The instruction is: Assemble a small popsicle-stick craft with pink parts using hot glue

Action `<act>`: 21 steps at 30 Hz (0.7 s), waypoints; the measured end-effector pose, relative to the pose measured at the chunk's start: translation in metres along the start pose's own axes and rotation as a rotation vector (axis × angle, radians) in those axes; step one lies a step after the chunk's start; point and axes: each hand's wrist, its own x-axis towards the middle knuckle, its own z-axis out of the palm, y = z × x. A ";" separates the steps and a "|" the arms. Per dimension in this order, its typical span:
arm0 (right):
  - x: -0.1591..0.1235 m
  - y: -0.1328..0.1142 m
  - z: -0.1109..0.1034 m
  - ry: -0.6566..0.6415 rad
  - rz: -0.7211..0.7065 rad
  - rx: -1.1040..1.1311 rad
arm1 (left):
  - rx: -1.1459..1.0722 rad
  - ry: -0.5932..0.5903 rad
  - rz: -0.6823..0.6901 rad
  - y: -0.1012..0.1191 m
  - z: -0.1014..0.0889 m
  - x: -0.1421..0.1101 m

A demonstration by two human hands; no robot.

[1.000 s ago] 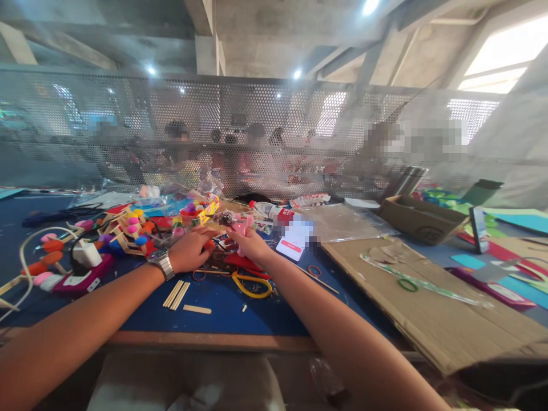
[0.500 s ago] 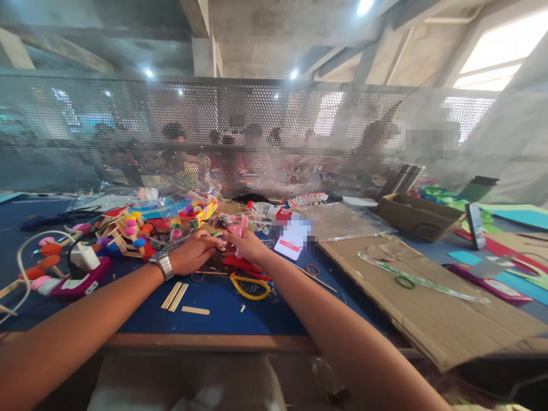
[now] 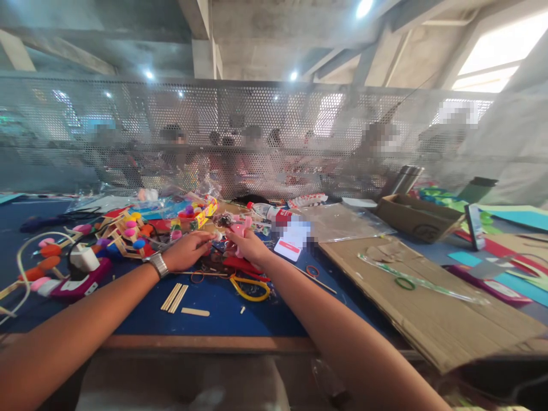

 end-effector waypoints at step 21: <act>-0.006 -0.002 -0.006 0.217 -0.319 -0.236 | -0.190 0.311 -0.240 -0.002 -0.007 0.000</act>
